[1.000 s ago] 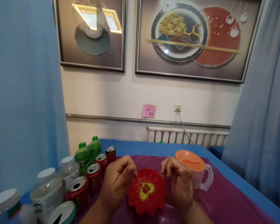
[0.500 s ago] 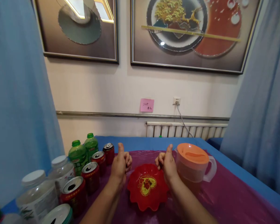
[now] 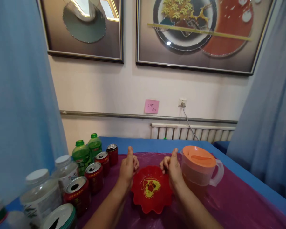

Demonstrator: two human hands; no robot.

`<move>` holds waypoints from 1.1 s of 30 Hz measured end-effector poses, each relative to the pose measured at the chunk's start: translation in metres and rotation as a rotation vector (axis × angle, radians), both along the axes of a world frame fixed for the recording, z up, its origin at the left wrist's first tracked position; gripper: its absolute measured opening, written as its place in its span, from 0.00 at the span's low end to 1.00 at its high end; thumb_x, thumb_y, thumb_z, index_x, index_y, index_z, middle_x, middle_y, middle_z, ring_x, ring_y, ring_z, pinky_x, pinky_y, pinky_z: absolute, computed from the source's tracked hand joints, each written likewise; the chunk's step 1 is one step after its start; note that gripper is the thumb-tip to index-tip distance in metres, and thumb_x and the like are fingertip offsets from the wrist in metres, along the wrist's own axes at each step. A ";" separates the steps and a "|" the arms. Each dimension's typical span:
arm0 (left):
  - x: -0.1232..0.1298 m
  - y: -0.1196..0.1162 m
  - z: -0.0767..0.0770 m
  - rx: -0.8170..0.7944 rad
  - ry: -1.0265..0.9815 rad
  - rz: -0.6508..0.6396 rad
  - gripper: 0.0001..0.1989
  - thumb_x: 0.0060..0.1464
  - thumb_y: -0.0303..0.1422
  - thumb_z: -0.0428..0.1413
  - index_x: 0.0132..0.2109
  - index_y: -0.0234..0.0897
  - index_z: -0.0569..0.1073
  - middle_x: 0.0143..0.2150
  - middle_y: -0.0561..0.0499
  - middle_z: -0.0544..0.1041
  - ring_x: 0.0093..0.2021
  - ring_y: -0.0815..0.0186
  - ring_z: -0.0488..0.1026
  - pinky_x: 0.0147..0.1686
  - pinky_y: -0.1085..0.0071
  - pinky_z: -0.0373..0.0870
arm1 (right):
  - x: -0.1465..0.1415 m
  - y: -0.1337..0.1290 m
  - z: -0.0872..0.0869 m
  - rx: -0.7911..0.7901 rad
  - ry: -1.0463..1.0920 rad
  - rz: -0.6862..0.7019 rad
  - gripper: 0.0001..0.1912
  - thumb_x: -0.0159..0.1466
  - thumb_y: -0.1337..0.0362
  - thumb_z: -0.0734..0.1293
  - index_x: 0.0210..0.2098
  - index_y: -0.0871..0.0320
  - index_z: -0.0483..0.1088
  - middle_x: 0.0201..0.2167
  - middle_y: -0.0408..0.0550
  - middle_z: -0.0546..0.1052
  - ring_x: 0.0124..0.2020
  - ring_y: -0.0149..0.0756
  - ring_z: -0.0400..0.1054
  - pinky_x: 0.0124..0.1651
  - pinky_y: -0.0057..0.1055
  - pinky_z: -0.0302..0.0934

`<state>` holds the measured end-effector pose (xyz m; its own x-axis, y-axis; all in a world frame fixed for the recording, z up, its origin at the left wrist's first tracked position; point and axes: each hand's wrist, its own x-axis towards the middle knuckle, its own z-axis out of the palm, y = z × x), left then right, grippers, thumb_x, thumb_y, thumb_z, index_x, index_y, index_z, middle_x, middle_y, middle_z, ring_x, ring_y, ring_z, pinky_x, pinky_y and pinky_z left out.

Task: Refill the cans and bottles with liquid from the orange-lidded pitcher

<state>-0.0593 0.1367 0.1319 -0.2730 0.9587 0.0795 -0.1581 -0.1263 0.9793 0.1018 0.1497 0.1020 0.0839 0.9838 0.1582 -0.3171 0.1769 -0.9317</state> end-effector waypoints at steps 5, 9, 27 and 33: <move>-0.001 0.002 -0.001 -0.008 0.019 -0.006 0.36 0.46 0.69 0.46 0.14 0.41 0.53 0.11 0.59 0.54 0.13 0.76 0.46 0.15 0.74 0.41 | 0.000 0.000 -0.003 0.005 -0.002 0.017 0.42 0.57 0.23 0.47 0.11 0.53 0.54 0.13 0.44 0.67 0.14 0.29 0.58 0.23 0.29 0.51; -0.001 0.002 -0.002 -0.008 0.041 -0.012 0.36 0.46 0.69 0.45 0.15 0.42 0.53 0.12 0.59 0.54 0.13 0.76 0.46 0.16 0.74 0.40 | -0.001 0.000 -0.006 -0.005 -0.015 0.018 0.42 0.58 0.23 0.47 0.12 0.53 0.54 0.13 0.43 0.66 0.14 0.29 0.58 0.22 0.29 0.51; 0.005 -0.006 -0.010 0.090 0.390 0.089 0.08 0.58 0.36 0.60 0.38 0.34 0.74 0.33 0.52 0.77 0.32 0.67 0.75 0.35 0.66 0.74 | 0.000 -0.068 -0.006 -0.050 -0.363 0.228 0.37 0.56 0.26 0.60 0.22 0.56 0.67 0.16 0.41 0.69 0.15 0.32 0.62 0.21 0.29 0.54; -0.028 -0.094 0.003 0.177 0.521 0.150 0.16 0.49 0.36 0.60 0.46 0.39 0.76 0.47 0.44 0.81 0.46 0.55 0.76 0.48 0.58 0.72 | 0.008 -0.103 -0.060 -0.059 -0.450 0.345 0.36 0.59 0.28 0.58 0.22 0.56 0.66 0.16 0.40 0.68 0.14 0.30 0.59 0.20 0.27 0.49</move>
<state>-0.0871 0.0430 0.1354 -0.2871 0.8724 0.3956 0.3721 -0.2790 0.8853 0.1101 0.0462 0.0424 -0.3072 0.9505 0.0476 0.0837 0.0768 -0.9935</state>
